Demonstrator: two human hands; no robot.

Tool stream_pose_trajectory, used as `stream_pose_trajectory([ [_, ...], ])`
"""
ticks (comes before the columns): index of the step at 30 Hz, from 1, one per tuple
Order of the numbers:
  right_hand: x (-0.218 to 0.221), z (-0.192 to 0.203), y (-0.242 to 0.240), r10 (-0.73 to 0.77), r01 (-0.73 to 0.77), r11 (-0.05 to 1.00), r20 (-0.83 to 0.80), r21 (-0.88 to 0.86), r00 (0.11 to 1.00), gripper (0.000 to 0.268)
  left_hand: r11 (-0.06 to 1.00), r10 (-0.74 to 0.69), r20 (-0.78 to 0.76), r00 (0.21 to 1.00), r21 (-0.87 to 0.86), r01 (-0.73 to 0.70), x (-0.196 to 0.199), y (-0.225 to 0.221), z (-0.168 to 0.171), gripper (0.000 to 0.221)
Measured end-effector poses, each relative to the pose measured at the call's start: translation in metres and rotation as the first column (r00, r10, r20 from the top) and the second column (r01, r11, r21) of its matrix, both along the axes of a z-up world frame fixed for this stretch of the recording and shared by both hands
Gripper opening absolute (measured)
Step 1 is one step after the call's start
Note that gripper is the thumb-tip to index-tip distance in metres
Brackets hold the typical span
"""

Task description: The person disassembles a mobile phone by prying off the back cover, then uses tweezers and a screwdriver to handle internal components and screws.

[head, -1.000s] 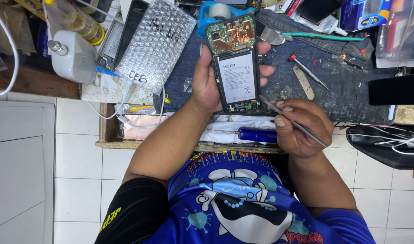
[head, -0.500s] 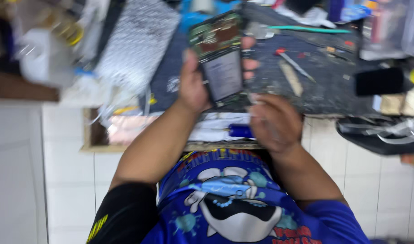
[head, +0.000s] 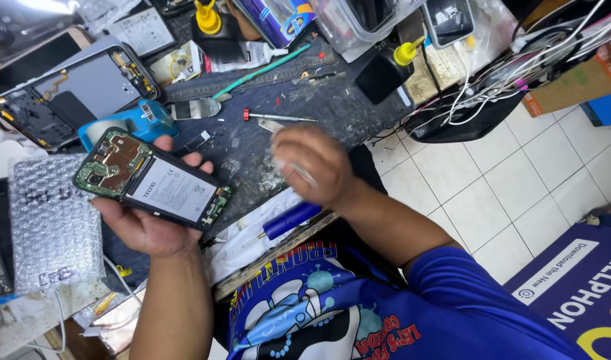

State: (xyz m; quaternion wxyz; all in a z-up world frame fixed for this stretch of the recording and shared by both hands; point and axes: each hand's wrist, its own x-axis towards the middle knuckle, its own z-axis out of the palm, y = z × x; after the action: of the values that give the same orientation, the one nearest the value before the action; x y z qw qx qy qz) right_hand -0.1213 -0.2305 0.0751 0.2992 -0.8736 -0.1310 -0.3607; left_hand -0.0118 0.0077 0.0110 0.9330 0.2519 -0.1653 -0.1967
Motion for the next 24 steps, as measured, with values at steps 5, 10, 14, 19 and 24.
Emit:
stream_pose_trajectory([
  [5,0.005,0.009,-0.039,-0.356,0.279,0.893,-0.173,-0.354,0.918,0.015,0.998,0.030,-0.018,0.999,0.048,-0.029,-0.002,0.003,-0.004,0.083],
  [10,0.024,0.006,-0.055,-0.459,0.314,0.808,-0.197,-0.499,0.867,0.020,0.998,0.047,-0.009,0.999,0.050,-0.046,0.000,-0.002,-0.002,0.086],
  [14,0.032,0.004,-0.057,-0.453,0.331,0.807,-0.153,-0.489,0.878,0.021,0.997,0.052,-0.007,0.999,0.053,-0.052,-0.001,0.001,0.000,0.087],
  [19,-0.026,-0.006,-0.082,-0.502,0.454,0.855,-0.185,-0.250,0.845,0.012,1.000,0.017,-0.018,1.000,-0.016,-0.017,0.002,-0.002,0.003,0.083],
  [24,-0.057,-0.020,-0.160,-0.765,0.665,0.640,-0.239,-0.386,0.598,0.013,1.000,0.028,-0.061,0.998,0.006,-0.028,-0.002,0.001,-0.001,0.088],
])
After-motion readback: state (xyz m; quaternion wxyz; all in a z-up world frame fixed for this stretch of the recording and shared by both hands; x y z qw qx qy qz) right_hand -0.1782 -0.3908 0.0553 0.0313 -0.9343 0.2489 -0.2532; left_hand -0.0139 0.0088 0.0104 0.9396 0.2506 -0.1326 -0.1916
